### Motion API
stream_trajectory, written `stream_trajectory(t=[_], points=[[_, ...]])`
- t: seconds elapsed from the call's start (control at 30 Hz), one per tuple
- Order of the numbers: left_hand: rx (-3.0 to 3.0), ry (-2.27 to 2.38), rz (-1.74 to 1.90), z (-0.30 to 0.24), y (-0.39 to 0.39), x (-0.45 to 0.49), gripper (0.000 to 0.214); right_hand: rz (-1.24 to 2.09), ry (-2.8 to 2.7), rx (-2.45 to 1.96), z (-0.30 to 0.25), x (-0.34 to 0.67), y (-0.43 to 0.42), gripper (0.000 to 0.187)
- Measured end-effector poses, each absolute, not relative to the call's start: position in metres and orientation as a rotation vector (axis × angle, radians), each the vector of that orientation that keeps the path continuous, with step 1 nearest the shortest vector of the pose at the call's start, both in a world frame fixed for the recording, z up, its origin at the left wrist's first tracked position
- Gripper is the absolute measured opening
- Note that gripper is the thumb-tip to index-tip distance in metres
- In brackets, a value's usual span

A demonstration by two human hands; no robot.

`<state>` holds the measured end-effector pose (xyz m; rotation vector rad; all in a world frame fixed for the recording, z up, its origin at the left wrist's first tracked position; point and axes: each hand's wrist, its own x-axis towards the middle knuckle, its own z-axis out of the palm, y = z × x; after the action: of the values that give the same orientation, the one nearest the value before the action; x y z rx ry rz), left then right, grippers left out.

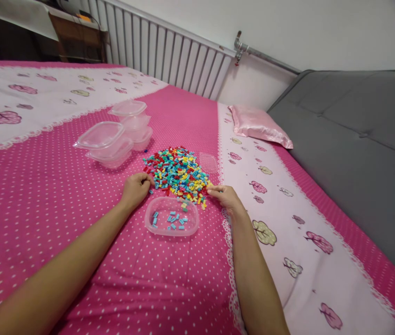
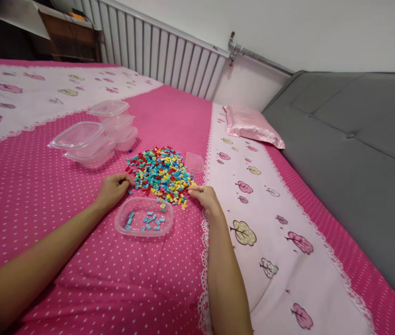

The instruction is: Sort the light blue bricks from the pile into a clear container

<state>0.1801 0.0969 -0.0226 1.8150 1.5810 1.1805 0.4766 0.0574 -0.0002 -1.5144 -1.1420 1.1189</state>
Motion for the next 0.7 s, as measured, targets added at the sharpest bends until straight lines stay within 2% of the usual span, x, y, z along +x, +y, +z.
stream_trajectory(t=[0.2,0.4,0.5,0.7], points=[[1.815,1.576,1.186,-0.024,0.097,0.180,0.022,0.901,-1.580,-1.786,-0.004,0.474,0.059,0.016],[1.811,1.565,1.188,-0.024,0.098,0.179,0.022,0.721,-1.688,-1.933,0.001,0.466,0.056,0.008],[1.807,1.573,1.188,-0.024,0.098,0.180,0.023,0.872,-1.472,-1.806,0.005,0.467,0.053,0.008],[1.801,1.594,1.189,-0.022,0.096,0.180,0.023,1.588,-0.792,-1.078,0.030,0.464,0.050,0.022]])
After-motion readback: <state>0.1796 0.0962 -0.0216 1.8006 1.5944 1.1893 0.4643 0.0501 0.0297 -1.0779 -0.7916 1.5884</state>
